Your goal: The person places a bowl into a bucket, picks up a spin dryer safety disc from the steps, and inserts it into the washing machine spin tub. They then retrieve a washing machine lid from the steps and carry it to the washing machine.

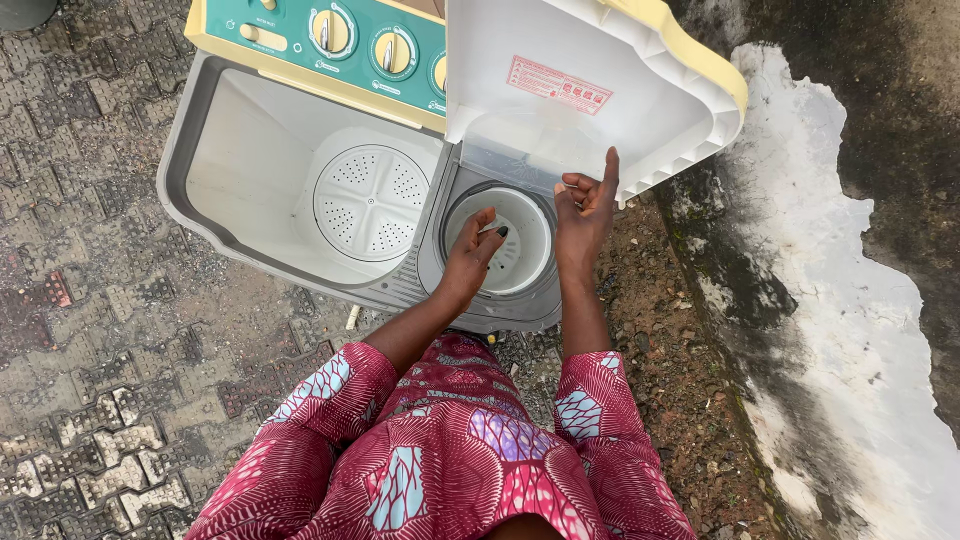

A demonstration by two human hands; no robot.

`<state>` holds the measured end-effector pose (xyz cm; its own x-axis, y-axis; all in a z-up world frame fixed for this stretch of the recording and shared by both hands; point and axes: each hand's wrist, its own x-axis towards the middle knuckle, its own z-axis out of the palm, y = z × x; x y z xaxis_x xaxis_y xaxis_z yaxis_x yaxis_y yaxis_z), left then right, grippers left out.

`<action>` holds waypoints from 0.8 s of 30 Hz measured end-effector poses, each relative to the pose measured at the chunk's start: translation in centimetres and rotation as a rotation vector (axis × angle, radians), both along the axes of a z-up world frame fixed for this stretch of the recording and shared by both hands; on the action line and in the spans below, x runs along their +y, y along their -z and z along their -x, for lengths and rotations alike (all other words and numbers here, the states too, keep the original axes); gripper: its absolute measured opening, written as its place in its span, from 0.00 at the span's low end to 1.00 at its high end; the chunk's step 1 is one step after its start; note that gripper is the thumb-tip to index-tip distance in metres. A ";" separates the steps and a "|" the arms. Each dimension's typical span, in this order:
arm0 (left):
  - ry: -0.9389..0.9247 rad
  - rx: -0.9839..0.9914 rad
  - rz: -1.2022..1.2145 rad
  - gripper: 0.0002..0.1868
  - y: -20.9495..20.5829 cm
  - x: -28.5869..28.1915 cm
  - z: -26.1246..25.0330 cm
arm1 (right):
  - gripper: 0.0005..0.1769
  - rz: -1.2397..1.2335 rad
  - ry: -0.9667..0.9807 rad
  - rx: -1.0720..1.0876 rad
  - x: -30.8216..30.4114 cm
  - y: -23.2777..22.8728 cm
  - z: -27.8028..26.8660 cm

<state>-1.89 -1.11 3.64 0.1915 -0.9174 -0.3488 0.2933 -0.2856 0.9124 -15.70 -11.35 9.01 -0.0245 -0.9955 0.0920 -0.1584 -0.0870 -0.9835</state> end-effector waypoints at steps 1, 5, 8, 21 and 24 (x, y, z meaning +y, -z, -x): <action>-0.003 -0.002 -0.002 0.34 -0.1 -0.1 -0.1 | 0.49 -0.036 -0.010 0.023 -0.3 -0.2 0.0; -0.018 0.019 0.005 0.35 -0.4 0.0 -0.8 | 0.49 -0.093 -0.021 0.072 -0.7 -0.3 -0.1; -0.024 0.009 0.009 0.35 -0.7 0.2 -1.2 | 0.47 -0.045 -0.020 0.033 -0.8 0.4 0.4; -0.301 -0.040 0.081 0.38 -0.5 0.7 -1.2 | 0.16 0.019 -0.042 -0.193 5.6 2.4 3.5; -0.326 -0.116 0.053 0.37 -1.0 0.9 -1.6 | 0.10 0.022 -0.048 -0.218 6.4 2.9 4.2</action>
